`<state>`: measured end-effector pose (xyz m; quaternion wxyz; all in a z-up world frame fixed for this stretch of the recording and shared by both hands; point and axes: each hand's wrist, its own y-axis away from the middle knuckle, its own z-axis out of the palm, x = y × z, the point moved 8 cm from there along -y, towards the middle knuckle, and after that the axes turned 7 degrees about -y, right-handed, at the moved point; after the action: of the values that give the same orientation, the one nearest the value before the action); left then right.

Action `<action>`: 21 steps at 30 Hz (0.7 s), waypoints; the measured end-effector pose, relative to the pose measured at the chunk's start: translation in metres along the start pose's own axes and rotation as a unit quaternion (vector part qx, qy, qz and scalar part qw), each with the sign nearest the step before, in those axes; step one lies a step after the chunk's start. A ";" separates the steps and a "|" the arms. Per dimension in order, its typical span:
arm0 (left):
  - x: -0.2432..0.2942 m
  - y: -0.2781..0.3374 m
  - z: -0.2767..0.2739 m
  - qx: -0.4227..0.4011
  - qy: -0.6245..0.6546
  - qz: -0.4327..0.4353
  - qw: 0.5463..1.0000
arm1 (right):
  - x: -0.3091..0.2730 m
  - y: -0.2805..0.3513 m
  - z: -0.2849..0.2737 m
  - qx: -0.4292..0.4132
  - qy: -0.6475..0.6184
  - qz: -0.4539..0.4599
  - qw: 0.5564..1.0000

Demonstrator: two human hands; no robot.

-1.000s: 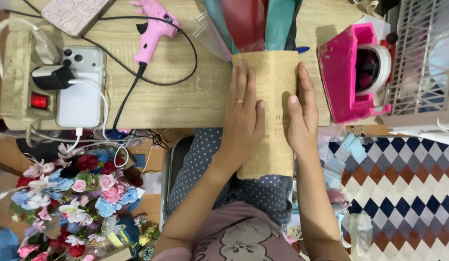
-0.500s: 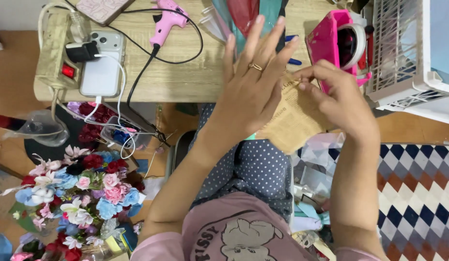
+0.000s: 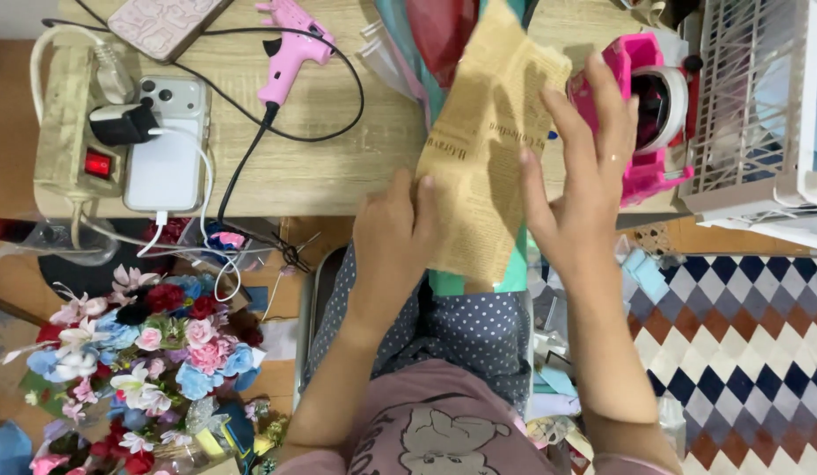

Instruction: The person wraps a bouquet of artificial flowers with multiple layers of colored paper. They fold and secure each layer using adhesive tape, adding a green band and a printed paper sleeve to the arrangement.

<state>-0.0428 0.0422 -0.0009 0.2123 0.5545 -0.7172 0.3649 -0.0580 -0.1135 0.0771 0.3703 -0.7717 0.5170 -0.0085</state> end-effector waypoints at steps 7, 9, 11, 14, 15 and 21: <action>0.014 0.021 0.007 0.041 -0.084 0.021 0.995 | 0.025 0.029 0.038 -0.043 -0.122 0.107 0.986; 0.027 0.021 0.000 0.059 -0.101 0.043 0.992 | 0.031 0.033 0.050 -0.068 -0.116 0.127 0.983; 0.051 0.019 -0.010 0.051 -0.115 0.112 0.986 | 0.034 0.035 0.065 -0.121 -0.088 0.115 0.982; 0.063 0.017 -0.002 0.018 -0.014 0.161 0.987 | 0.030 0.032 0.075 -0.155 -0.052 0.087 0.983; 0.062 0.015 0.000 0.020 -0.015 0.160 0.987 | 0.029 0.029 0.076 -0.155 -0.052 0.086 0.983; 0.051 -0.004 0.023 -0.022 0.119 0.134 0.983 | 0.031 0.016 0.086 -0.180 -0.059 0.021 0.982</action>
<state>-0.0517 -0.0080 0.0215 0.2575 0.4008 -0.7624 0.4379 -0.0225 -0.0930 -0.0060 0.2553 -0.8139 0.5032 0.1383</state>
